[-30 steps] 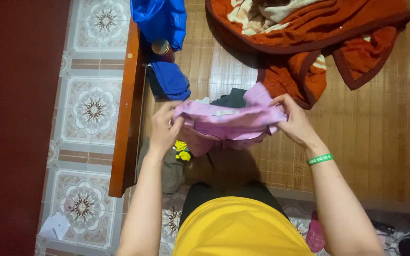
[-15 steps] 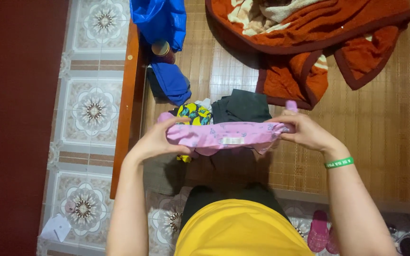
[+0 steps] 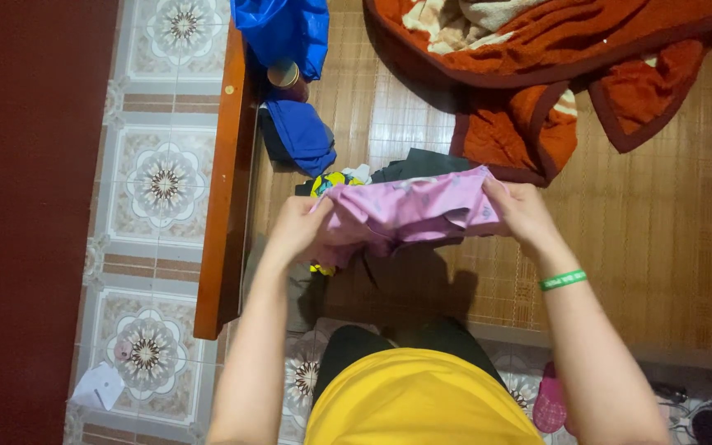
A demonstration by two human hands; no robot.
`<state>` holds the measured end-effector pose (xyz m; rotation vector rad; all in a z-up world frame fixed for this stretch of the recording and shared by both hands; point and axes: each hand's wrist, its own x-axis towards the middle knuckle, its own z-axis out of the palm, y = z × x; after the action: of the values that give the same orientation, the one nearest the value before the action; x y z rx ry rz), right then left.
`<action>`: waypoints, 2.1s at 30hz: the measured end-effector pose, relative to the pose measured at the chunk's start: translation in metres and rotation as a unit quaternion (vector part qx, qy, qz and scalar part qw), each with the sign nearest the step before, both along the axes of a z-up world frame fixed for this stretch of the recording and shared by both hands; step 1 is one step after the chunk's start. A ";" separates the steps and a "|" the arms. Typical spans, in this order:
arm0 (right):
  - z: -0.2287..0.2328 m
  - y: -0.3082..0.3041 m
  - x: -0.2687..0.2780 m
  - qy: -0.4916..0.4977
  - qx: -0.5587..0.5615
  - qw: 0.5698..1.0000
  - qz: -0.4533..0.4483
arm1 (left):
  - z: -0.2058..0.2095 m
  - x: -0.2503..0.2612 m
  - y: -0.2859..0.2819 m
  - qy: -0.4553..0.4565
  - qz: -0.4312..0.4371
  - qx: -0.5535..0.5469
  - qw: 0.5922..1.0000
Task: The person folds a dark green garment and places it on a pile. Then they pick up a pink patterned garment, unfold it, and refold it neatly on the same pile.
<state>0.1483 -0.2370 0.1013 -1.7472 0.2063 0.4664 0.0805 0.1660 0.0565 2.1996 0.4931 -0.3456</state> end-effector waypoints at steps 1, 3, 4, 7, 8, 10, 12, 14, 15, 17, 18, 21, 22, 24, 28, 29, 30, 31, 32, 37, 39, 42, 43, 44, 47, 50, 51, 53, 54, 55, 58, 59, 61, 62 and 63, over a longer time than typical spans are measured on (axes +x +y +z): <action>-0.024 0.003 0.005 0.000 0.000 1.000 0.000 | 0.012 -0.001 -0.016 0.000 0.000 0.000 1.000; -0.073 0.007 0.015 -0.037 -0.063 0.997 -0.031 | 0.035 -0.002 -0.047 -0.073 0.051 0.008 0.996; -0.054 0.024 0.004 -0.036 -0.064 0.997 -0.031 | 0.025 -0.001 -0.059 -0.073 0.050 0.007 0.996; -0.032 0.067 -0.017 -0.022 -0.109 0.991 -0.072 | 0.030 -0.003 -0.095 -0.074 0.191 -0.195 0.959; -0.047 0.072 -0.016 0.021 0.000 0.994 -0.107 | 0.054 -0.007 -0.110 -0.057 0.259 -0.283 0.922; -0.049 0.086 -0.023 0.063 0.107 0.982 -0.141 | 0.032 -0.004 -0.118 -0.038 0.322 -0.368 0.872; -0.021 0.103 -0.039 0.117 0.205 0.940 -0.245 | -0.062 0.008 -0.102 0.050 0.435 -0.616 0.655; -0.038 0.100 -0.039 0.176 0.245 0.907 -0.293 | -0.086 0.002 -0.095 0.064 0.442 -0.622 0.643; -0.047 0.098 -0.040 0.234 0.282 0.866 -0.340 | -0.099 -0.001 -0.092 0.080 0.448 -0.628 0.632; -0.043 0.096 -0.041 0.260 0.282 0.864 -0.325 | -0.106 -0.004 -0.088 0.082 0.448 -0.633 0.625; -0.041 0.095 -0.041 0.285 0.283 0.862 -0.310 | -0.110 -0.006 -0.085 0.084 0.449 -0.639 0.619; -0.055 0.085 -0.044 0.264 0.252 0.896 -0.252 | -0.038 -0.013 -0.090 0.079 0.419 -0.606 0.672; -0.060 0.083 -0.046 0.265 0.251 0.896 -0.253 | -0.023 -0.016 -0.096 0.080 0.419 -0.606 0.671; -0.071 0.083 -0.049 0.137 0.116 0.968 -0.174 | 0.009 -0.022 -0.104 0.035 0.360 -0.534 0.764; -0.024 0.091 -0.060 -0.009 -0.069 0.993 -0.099 | 0.028 -0.028 -0.114 -0.016 0.279 -0.321 0.905; -0.015 0.094 -0.062 -0.033 -0.131 0.988 -0.077 | 0.018 -0.027 -0.113 -0.040 0.244 -0.209 0.946; -0.005 0.097 -0.064 -0.056 -0.193 0.978 -0.056 | 0.009 -0.027 -0.112 -0.065 0.204 -0.095 0.972; 0.002 0.101 -0.067 -0.057 -0.193 0.978 -0.056 | 0.011 -0.028 -0.116 -0.065 0.204 -0.095 0.972; 0.010 0.105 -0.070 -0.102 -0.172 0.978 -0.062 | 0.014 -0.029 -0.120 -0.098 0.198 -0.099 0.970; 0.046 0.125 -0.092 -0.219 -0.140 0.963 -0.070 | 0.040 -0.033 -0.146 -0.158 0.194 -0.184 0.951; 0.064 0.130 -0.099 -0.239 -0.150 0.959 0.024 | 0.066 -0.034 -0.155 -0.158 0.156 -0.248 0.943; 0.014 0.135 -0.109 -0.310 -0.166 0.928 0.120 | 0.104 -0.034 -0.166 -0.117 0.134 -0.269 0.946; 0.013 0.135 -0.111 -0.311 -0.166 0.928 0.120 | 0.104 -0.035 -0.163 -0.118 0.134 -0.269 0.946; 0.012 0.134 -0.114 -0.313 -0.127 0.929 0.149 | 0.105 -0.035 -0.160 -0.119 0.141 -0.288 0.939; 0.024 0.130 -0.115 -0.314 -0.045 0.931 0.182 | 0.080 -0.032 -0.142 -0.142 0.151 -0.328 0.922; 0.035 0.119 -0.109 -0.311 0.004 0.941 0.134 | 0.076 -0.030 -0.123 -0.175 0.115 -0.367 0.907; 0.037 0.113 -0.107 -0.307 0.008 0.948 0.081 | 0.080 -0.029 -0.118 -0.186 0.075 -0.386 0.901; 0.038 0.103 -0.092 -0.258 0.008 0.962 0.083 | 0.060 -0.028 -0.098 -0.183 0.014 -0.367 0.912; 0.039 0.098 -0.085 -0.208 0.008 0.974 0.085 | 0.049 -0.027 -0.089 -0.180 -0.045 -0.347 0.919; 0.027 0.095 -0.080 -0.208 0.008 0.974 0.084 | 0.059 -0.030 -0.091 -0.180 -0.046 -0.347 0.919; 0.015 0.086 -0.069 -0.135 0.081 0.975 0.157 | 0.088 -0.032 -0.097 -0.170 -0.098 -0.350 0.916; 0.027 0.085 -0.068 -0.101 0.100 0.978 0.153 | 0.096 -0.029 -0.099 -0.192 -0.105 -0.333 0.917; 0.034 0.083 -0.064 -0.069 0.119 0.979 0.149 | 0.104 -0.025 -0.099 -0.214 -0.113 -0.316 0.917; 0.028 0.083 -0.061 -0.110 0.126 0.980 0.110 | 0.103 -0.025 -0.098 -0.229 -0.115 -0.315 0.914; 0.023 0.083 -0.058 -0.151 0.133 0.977 0.071 | 0.103 -0.024 -0.097 -0.244 -0.117 -0.315 0.910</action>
<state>0.0905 -0.1542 0.1243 -1.5500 -0.1910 0.3090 0.0568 0.0691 0.1593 1.6177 -0.1546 -0.0506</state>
